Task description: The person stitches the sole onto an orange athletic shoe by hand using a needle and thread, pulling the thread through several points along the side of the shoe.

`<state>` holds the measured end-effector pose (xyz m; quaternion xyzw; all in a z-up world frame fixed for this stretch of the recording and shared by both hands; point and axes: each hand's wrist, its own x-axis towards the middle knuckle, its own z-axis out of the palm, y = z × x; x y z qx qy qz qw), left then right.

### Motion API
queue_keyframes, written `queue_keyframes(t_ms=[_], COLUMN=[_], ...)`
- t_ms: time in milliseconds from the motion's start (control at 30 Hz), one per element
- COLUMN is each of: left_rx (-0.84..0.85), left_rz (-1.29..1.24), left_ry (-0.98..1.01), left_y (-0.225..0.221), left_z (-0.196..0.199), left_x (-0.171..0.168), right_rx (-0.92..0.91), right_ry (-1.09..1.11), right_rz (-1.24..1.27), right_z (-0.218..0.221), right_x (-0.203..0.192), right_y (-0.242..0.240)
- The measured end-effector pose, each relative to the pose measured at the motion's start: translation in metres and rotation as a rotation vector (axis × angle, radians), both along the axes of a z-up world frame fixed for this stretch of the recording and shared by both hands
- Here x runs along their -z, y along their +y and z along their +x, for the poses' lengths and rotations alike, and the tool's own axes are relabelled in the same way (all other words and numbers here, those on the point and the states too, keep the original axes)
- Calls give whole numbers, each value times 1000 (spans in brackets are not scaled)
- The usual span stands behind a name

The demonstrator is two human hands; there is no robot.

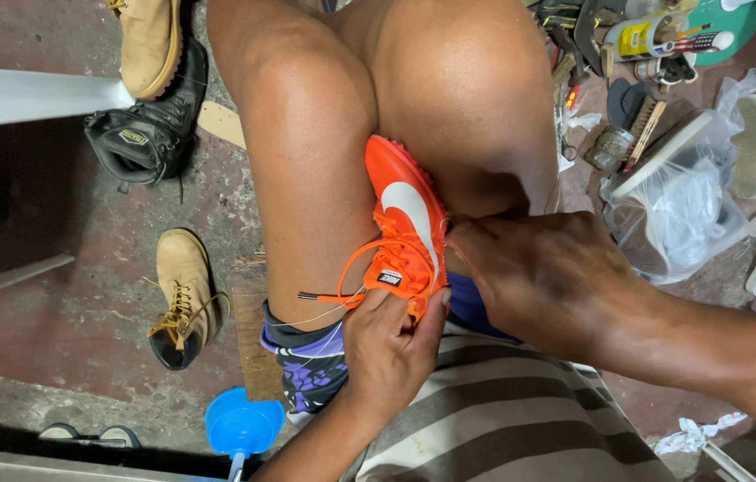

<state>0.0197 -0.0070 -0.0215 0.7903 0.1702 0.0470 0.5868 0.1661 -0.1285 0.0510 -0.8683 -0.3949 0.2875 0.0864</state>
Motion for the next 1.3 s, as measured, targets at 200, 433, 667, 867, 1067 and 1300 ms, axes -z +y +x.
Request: queue_keyframes(t_ms=[200, 433, 667, 867, 1067, 1300], left_rx=[-11, -76, -222, -160, -68, -37], left_rz=[61, -50, 330, 449, 531, 362], left_ry=[15, 37, -4, -78, -55, -150], left_y=[-4, 9, 32, 28, 34, 40], left_z=[-2, -30, -55, -51, -34, -34], left_x=[4, -17, -21, -14, -21, -27], right_rx=[-62, 34, 231, 344, 336, 309], right_ry=[-54, -21, 79, 163, 172, 103], right_rz=[52, 275, 134, 115, 177, 206], right_z=[-2, 10, 15, 17, 16, 11], right_x=[10, 1, 0, 1, 8, 11], right_y=[9, -12, -28, -34, -41, -45])
